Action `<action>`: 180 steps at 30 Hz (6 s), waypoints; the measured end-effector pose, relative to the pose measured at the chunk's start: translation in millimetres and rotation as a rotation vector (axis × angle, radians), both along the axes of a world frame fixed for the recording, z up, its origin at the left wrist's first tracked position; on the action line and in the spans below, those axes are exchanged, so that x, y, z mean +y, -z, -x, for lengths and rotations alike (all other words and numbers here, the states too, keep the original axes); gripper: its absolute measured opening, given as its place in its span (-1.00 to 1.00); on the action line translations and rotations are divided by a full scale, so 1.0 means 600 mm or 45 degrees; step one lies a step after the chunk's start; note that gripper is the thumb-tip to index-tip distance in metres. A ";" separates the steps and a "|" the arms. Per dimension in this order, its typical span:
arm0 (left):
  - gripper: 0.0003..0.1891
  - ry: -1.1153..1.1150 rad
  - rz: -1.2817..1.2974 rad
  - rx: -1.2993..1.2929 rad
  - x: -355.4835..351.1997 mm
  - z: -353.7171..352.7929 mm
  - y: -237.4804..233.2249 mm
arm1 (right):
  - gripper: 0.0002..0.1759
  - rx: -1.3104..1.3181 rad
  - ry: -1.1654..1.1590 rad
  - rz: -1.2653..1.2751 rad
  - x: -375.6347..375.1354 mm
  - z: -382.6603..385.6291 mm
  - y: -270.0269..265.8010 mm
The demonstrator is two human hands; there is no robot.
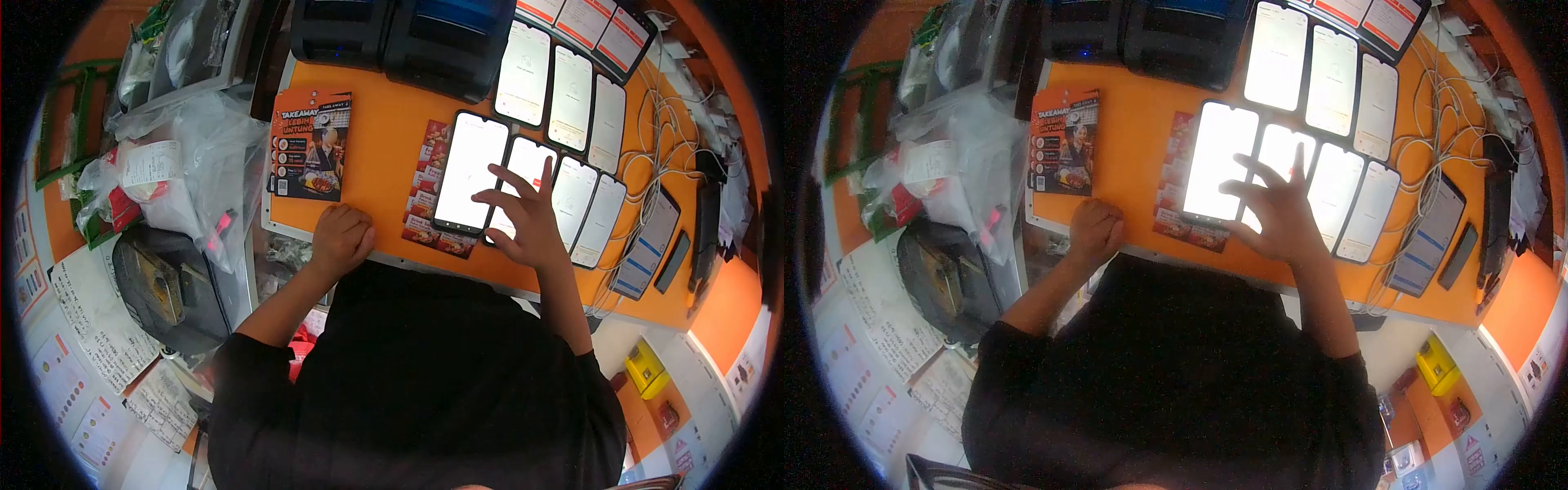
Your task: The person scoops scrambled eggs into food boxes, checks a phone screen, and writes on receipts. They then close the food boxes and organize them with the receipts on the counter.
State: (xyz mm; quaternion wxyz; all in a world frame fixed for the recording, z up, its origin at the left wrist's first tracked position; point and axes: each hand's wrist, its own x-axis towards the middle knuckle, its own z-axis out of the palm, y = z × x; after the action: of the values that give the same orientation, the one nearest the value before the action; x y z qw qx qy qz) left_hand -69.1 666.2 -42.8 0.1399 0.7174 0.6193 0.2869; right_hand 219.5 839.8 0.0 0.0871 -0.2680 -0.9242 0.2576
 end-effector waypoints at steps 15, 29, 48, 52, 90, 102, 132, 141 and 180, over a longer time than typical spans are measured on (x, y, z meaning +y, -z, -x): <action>-0.93 -0.001 0.005 -0.031 0.000 -0.001 0.003 | -0.50 -0.014 -0.073 0.183 -0.027 0.033 -0.016; -0.92 -0.005 0.061 0.047 -0.001 -0.001 -0.008 | -0.65 -0.020 0.164 -0.146 0.020 0.010 -0.027; -0.92 0.080 0.245 0.205 -0.005 0.007 0.002 | -0.64 -0.097 0.656 -0.563 0.360 -0.011 -0.013; -0.92 0.062 0.124 0.056 0.000 0.009 0.006 | -0.62 -0.122 0.683 -0.603 0.372 -0.006 -0.015; -0.74 1.458 -0.031 -1.512 0.289 -0.243 -0.247 | -0.69 0.444 -0.655 1.827 0.057 0.315 -0.053; -0.75 1.462 0.111 -1.398 0.188 -0.385 -0.319 | -0.68 0.585 -0.657 1.352 -0.082 0.301 -0.082; -0.77 1.315 -0.197 -1.367 0.148 -0.268 -0.333 | -0.71 0.176 -0.695 1.427 -0.095 0.380 -0.158; -0.84 1.233 -0.204 -1.508 0.145 -0.195 -0.273 | -0.75 0.200 -0.140 1.005 -0.053 0.329 -0.108; -0.82 1.157 -0.089 -1.582 0.159 -0.115 -0.247 | -0.56 0.385 -0.247 1.756 -0.050 0.375 -0.056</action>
State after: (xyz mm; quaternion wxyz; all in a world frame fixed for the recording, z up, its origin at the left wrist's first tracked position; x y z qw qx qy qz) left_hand 0.2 761.7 105.7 0.5434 0.6124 0.0623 0.5708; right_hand -5.7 810.0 33.6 0.0016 -0.1400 -0.5482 0.8245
